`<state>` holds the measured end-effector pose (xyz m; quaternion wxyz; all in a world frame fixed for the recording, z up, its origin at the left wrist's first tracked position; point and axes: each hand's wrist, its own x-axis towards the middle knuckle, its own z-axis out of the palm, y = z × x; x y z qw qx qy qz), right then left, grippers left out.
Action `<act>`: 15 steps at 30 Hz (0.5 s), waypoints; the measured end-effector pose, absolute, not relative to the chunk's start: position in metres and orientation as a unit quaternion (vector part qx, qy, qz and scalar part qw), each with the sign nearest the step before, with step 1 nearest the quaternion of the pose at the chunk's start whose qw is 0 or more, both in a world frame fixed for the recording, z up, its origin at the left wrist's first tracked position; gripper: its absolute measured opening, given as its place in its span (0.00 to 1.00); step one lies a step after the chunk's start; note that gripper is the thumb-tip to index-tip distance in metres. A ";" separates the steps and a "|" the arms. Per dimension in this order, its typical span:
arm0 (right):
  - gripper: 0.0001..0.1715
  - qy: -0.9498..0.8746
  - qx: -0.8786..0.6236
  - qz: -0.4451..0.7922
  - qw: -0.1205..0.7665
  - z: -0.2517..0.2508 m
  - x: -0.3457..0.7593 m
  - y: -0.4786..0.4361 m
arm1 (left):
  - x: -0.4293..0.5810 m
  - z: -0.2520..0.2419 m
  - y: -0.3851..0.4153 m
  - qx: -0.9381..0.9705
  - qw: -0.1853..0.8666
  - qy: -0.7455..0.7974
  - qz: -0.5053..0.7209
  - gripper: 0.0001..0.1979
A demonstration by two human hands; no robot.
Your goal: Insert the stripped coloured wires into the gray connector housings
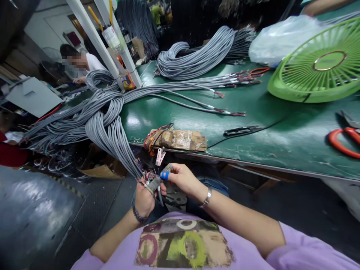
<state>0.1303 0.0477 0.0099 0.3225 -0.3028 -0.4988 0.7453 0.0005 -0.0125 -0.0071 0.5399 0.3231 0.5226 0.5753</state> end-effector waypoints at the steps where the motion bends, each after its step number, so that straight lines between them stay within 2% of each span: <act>1: 0.18 -0.491 -0.296 0.753 0.323 0.010 0.129 0.048 | 0.001 -0.007 -0.012 0.322 0.541 0.521 0.577 0.13; 6: 0.18 -0.463 -0.236 0.799 0.303 0.002 0.129 0.050 | 0.000 -0.002 -0.016 0.321 0.530 0.503 0.602 0.13; 12: 0.31 -0.349 -0.235 0.854 0.307 -0.013 0.131 0.070 | -0.001 0.009 -0.017 0.298 0.523 0.490 0.630 0.13; 15: 0.29 -0.333 -0.236 0.866 0.289 -0.007 0.125 0.080 | 0.003 0.014 -0.013 0.283 0.516 0.496 0.639 0.13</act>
